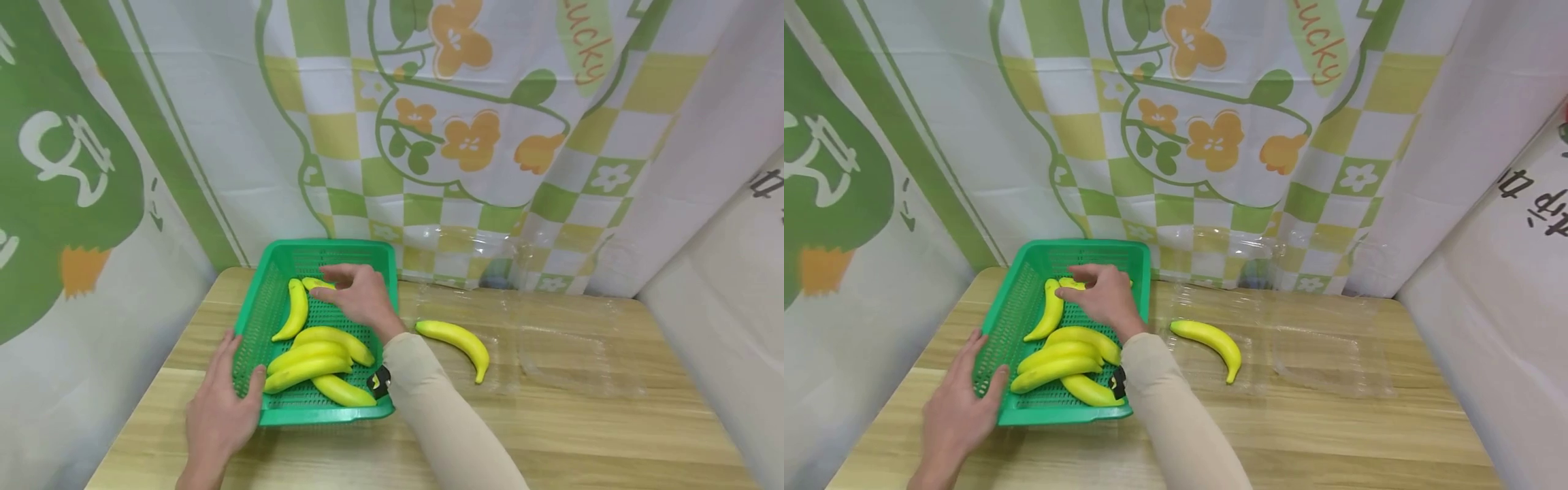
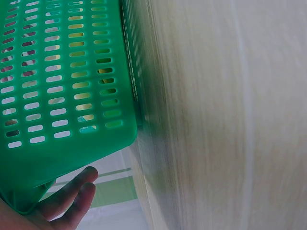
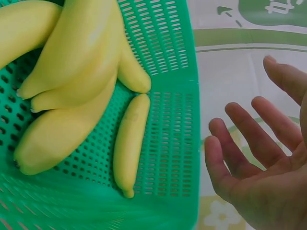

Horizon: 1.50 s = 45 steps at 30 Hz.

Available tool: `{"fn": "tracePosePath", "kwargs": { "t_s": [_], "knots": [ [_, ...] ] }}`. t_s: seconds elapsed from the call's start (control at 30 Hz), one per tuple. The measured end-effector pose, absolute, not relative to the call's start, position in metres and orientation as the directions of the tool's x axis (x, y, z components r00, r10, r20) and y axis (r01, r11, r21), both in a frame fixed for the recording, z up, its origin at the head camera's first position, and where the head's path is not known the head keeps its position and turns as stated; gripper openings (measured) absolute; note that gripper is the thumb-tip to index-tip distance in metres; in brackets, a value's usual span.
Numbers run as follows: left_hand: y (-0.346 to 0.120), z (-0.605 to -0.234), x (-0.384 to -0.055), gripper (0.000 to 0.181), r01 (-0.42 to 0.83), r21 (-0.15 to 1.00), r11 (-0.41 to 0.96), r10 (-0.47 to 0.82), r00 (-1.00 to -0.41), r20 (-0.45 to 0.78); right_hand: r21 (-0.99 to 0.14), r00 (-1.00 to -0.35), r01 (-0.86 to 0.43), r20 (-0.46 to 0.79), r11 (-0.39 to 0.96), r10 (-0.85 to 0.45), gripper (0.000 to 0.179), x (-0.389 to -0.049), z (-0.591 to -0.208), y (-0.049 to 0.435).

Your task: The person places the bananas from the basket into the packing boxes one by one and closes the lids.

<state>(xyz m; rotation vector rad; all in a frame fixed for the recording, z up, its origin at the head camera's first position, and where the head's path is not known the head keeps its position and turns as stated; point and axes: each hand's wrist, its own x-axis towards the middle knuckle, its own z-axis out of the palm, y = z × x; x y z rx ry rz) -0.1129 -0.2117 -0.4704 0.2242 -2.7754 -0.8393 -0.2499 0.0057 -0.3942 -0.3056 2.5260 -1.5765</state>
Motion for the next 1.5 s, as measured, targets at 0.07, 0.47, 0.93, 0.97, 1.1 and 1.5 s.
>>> {"fn": "tracePosePath", "kwargs": {
  "t_s": [0.07, 0.47, 0.93, 0.97, 1.1, 1.5],
  "knots": [
    [-0.211, -0.471, -0.113, 0.067, -0.079, 0.564, 0.822, -0.210, -0.962, 0.172, -0.888, -0.963, -0.080, -0.048, 0.453, -0.266, 0.045, -0.250, -0.398, 0.005],
    [-0.211, -0.472, -0.113, 0.067, -0.074, 0.570, 0.818, -0.215, -0.959, 0.183, -0.810, -0.892, -0.082, -0.200, 0.581, -0.404, 0.049, -0.251, -0.417, 0.001],
    [-0.209, -0.471, -0.113, 0.067, -0.081, 0.589, 0.804, -0.227, -0.957, 0.180, -0.757, -0.861, -0.092, -0.267, 0.647, -0.434, 0.047, -0.253, -0.430, 0.001],
    [-0.209, -0.471, -0.112, 0.067, -0.081, 0.589, 0.804, -0.228, -0.957, 0.179, -0.755, -0.860, -0.091, -0.269, 0.649, -0.433, 0.047, -0.253, -0.431, 0.001],
    [-0.209, -0.471, -0.113, 0.067, -0.082, 0.589, 0.804, -0.228, -0.958, 0.177, -0.750, -0.852, -0.087, -0.285, 0.655, -0.439, 0.046, -0.254, -0.436, 0.001],
    [-0.210, -0.472, -0.113, 0.067, -0.074, 0.587, 0.806, -0.224, -0.956, 0.188, -0.741, -0.838, -0.093, -0.303, 0.665, -0.455, 0.045, -0.259, -0.443, 0.001]
  ]
}}
